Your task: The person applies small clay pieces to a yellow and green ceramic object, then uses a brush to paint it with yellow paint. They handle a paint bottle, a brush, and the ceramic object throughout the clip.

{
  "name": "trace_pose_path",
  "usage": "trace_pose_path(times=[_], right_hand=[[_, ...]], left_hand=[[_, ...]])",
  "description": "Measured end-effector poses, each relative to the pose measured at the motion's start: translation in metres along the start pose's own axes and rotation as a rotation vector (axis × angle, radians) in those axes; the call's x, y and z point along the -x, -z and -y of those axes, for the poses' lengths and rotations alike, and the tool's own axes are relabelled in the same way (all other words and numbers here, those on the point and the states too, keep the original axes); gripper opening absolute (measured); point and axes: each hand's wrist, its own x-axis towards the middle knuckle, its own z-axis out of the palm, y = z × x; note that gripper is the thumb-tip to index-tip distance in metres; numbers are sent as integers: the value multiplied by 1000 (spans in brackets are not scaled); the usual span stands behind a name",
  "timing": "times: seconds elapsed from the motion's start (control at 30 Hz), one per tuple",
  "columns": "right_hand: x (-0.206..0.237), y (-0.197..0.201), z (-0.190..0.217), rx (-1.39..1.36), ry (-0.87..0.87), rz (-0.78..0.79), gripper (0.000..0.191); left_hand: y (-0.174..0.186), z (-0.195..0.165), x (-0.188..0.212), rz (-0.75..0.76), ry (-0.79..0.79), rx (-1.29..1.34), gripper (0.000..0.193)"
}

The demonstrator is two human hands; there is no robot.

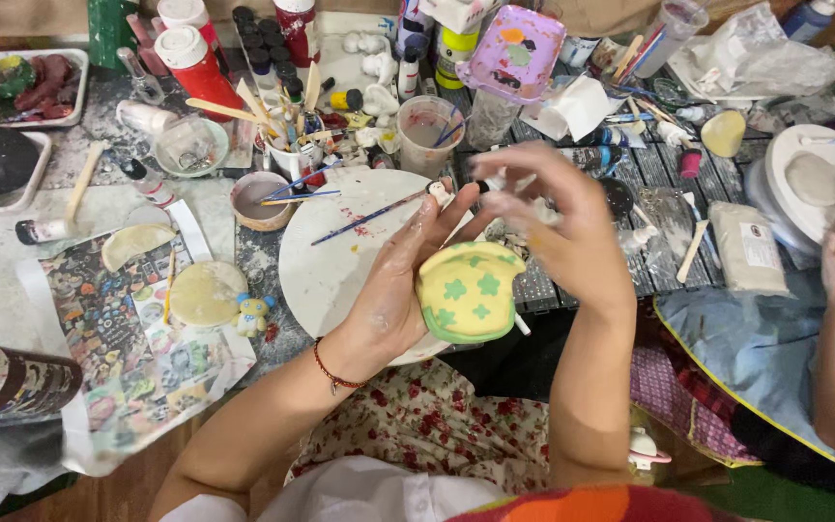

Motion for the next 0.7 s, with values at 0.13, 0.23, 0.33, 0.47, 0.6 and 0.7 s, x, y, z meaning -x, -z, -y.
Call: trace_pose_path(times=[0.13, 0.23, 0.33, 0.47, 0.6, 0.7], right_hand=[[-26, 2, -1, -19, 8, 270, 33], [-32, -1, -6, -58, 54, 327, 30], [-29, -1, -10, -74, 18, 307, 29], [-14, -6, -6, 16, 47, 114, 32], [4, -3, 7, 134, 76, -7, 33], [19, -1, 17, 206, 68, -54, 36]], left_hand=[[11, 7, 0, -1, 34, -21, 46], [18, 10, 0, 4, 53, -37, 47], [21, 11, 0, -34, 91, -74, 51], [21, 14, -1, -42, 171, -20, 62], [21, 16, -2, -18, 175, -1, 65], [22, 15, -8, -83, 155, -77, 70]])
